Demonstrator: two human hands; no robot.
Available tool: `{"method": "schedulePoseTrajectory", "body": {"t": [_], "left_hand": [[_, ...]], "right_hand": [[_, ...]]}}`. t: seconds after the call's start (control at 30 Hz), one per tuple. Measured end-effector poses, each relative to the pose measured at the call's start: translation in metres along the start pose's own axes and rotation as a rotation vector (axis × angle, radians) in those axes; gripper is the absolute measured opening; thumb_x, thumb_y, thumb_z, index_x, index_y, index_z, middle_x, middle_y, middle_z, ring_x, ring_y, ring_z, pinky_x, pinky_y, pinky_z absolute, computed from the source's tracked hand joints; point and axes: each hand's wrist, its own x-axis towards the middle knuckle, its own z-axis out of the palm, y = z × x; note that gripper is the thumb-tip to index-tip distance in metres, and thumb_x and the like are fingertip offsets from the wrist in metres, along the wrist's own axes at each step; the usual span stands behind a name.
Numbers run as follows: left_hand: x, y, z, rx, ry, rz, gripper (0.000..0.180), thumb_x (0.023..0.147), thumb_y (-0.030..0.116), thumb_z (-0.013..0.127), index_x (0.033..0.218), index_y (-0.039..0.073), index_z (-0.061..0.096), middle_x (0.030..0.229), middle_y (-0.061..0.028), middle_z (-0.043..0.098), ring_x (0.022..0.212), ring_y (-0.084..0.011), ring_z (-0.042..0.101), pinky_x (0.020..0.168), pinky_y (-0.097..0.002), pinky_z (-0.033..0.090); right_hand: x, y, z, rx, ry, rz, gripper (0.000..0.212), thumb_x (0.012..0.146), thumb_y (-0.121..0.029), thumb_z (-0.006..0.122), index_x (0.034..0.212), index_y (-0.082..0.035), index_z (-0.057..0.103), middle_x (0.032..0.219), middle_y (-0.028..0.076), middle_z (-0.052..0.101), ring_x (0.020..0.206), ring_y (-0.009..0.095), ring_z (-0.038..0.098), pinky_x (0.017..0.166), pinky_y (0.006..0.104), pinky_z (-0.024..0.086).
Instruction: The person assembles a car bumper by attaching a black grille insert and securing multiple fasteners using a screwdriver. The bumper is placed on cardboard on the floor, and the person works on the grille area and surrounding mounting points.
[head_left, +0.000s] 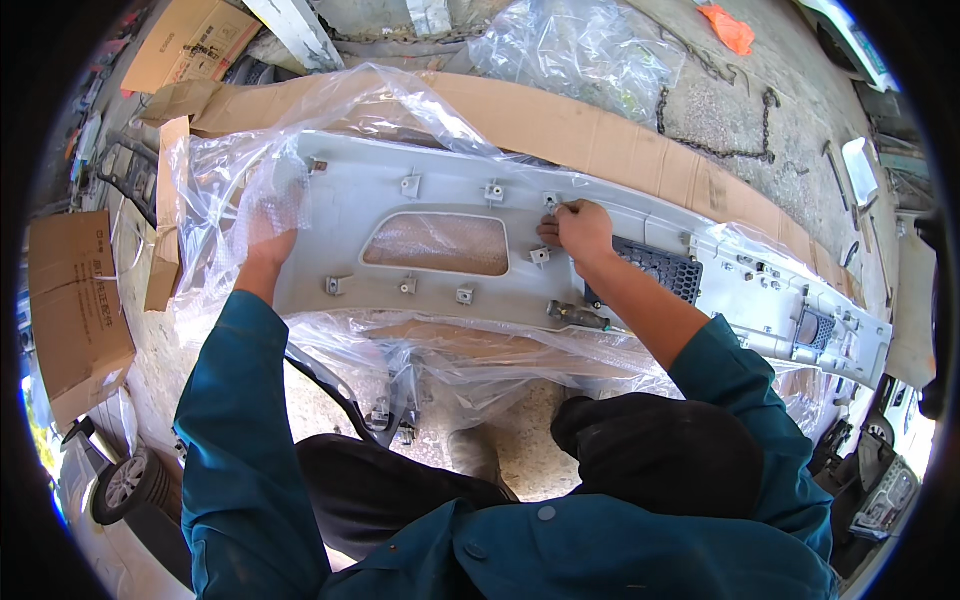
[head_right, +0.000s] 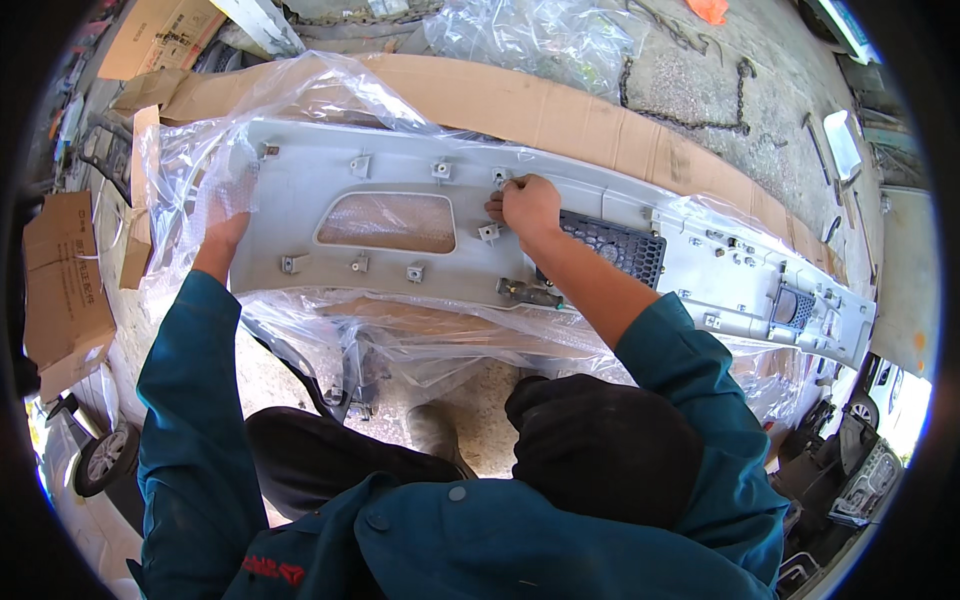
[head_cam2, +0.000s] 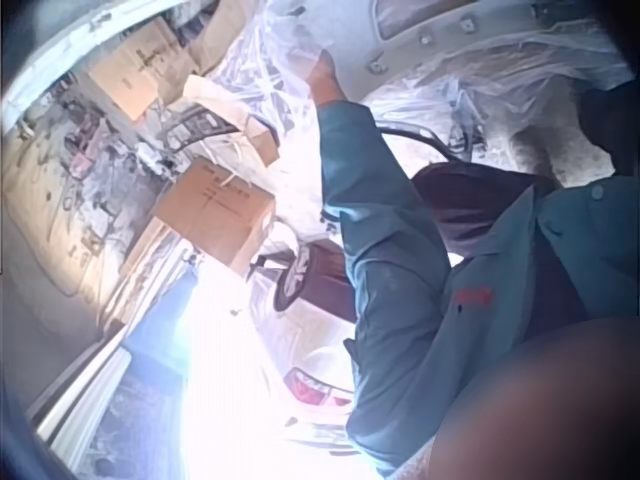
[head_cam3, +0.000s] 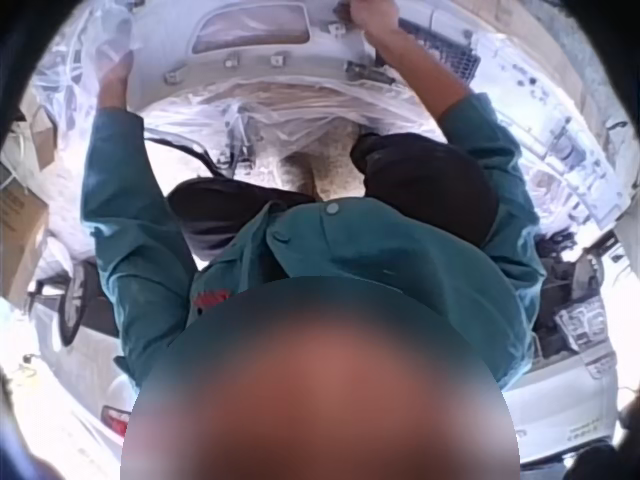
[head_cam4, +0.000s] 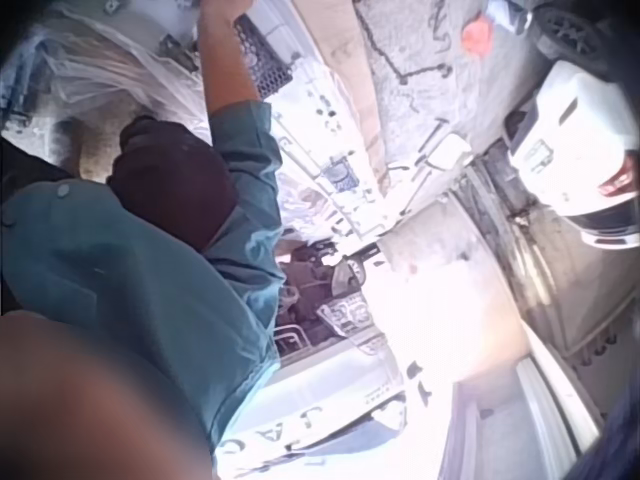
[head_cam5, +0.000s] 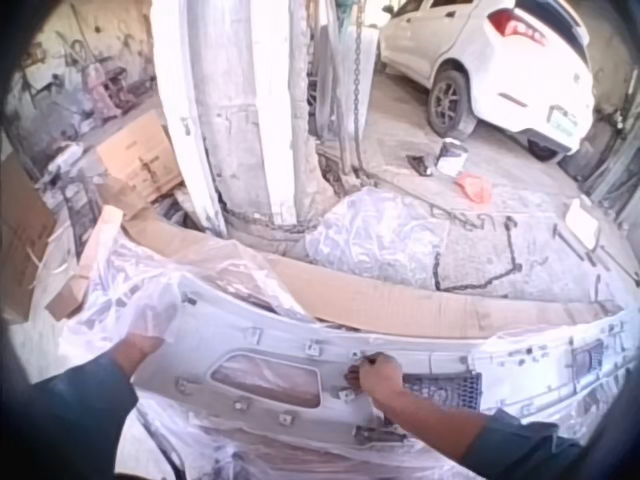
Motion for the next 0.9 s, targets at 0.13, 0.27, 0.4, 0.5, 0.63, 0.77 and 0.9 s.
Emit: {"method": "schedulePoseTrajectory", "body": {"t": [0.13,0.27,0.4,0.5,0.63,0.77,0.9], "left_hand": [[-0.001,0.001,0.001,-0.010,0.017,-0.004,0.066,0.112,0.054,0.049,0.152,0.003,0.061,0.153,-0.0241,0.062,0.145,-0.0410,0.054,0.124,-0.0468,0.037],[-0.001,-0.006,0.000,-0.035,0.014,-0.010,0.065,0.112,0.053,0.050,0.153,0.003,0.059,0.154,-0.0237,0.061,0.146,-0.0409,0.053,0.125,-0.0467,0.036],[-0.003,0.002,-0.001,-0.044,-0.011,-0.023,0.062,0.112,0.050,0.051,0.153,0.003,0.059,0.154,-0.0246,0.060,0.146,-0.0420,0.052,0.125,-0.0477,0.036],[-0.004,-0.002,-0.002,0.003,0.036,0.085,0.060,0.112,0.047,0.053,0.152,0.002,0.060,0.153,-0.0257,0.060,0.145,-0.0428,0.053,0.125,-0.0481,0.037],[-0.002,0.000,0.001,-0.019,0.065,0.048,0.059,0.111,0.045,0.054,0.151,0.002,0.060,0.152,-0.0262,0.061,0.144,-0.0427,0.054,0.123,-0.0484,0.039],[0.000,-0.001,0.001,-0.047,0.024,0.008,0.057,0.111,0.044,0.055,0.148,0.001,0.062,0.152,-0.0260,0.061,0.143,-0.0427,0.054,0.121,-0.0488,0.041],[-0.006,0.010,-0.008,-0.127,0.044,0.004,0.054,0.110,0.041,0.057,0.147,0.001,0.064,0.152,-0.0258,0.061,0.143,-0.0427,0.054,0.122,-0.0493,0.039]], "right_hand": [[-0.003,0.005,-0.002,0.012,-0.037,-0.045,0.022,0.109,-0.005,0.055,0.117,0.014,0.063,0.102,0.021,0.077,0.081,0.029,0.080,0.072,0.0376,0.068],[-0.004,0.003,-0.002,0.066,-0.056,-0.038,0.023,0.109,-0.005,0.054,0.119,0.014,0.062,0.104,0.022,0.076,0.084,0.029,0.080,0.074,0.0377,0.068],[-0.003,-0.001,-0.003,0.024,-0.043,-0.004,0.022,0.109,-0.005,0.054,0.117,0.014,0.062,0.105,0.022,0.076,0.087,0.030,0.081,0.075,0.0376,0.068],[-0.007,-0.003,0.000,0.045,-0.037,-0.008,0.021,0.109,-0.004,0.054,0.115,0.014,0.062,0.105,0.023,0.076,0.087,0.030,0.081,0.076,0.0375,0.069],[-0.001,0.000,0.004,0.124,-0.002,-0.001,0.020,0.108,-0.004,0.055,0.115,0.014,0.062,0.105,0.023,0.076,0.088,0.030,0.081,0.077,0.0373,0.069],[0.006,0.001,-0.002,0.137,-0.050,0.017,0.022,0.107,-0.005,0.057,0.118,0.014,0.062,0.106,0.024,0.076,0.088,0.030,0.081,0.076,0.0369,0.068],[-0.010,-0.023,-0.025,-0.555,-0.097,-0.270,0.030,0.102,-0.009,0.066,0.126,0.009,0.063,0.112,0.025,0.077,0.093,0.032,0.081,0.080,0.0423,0.066]]}}
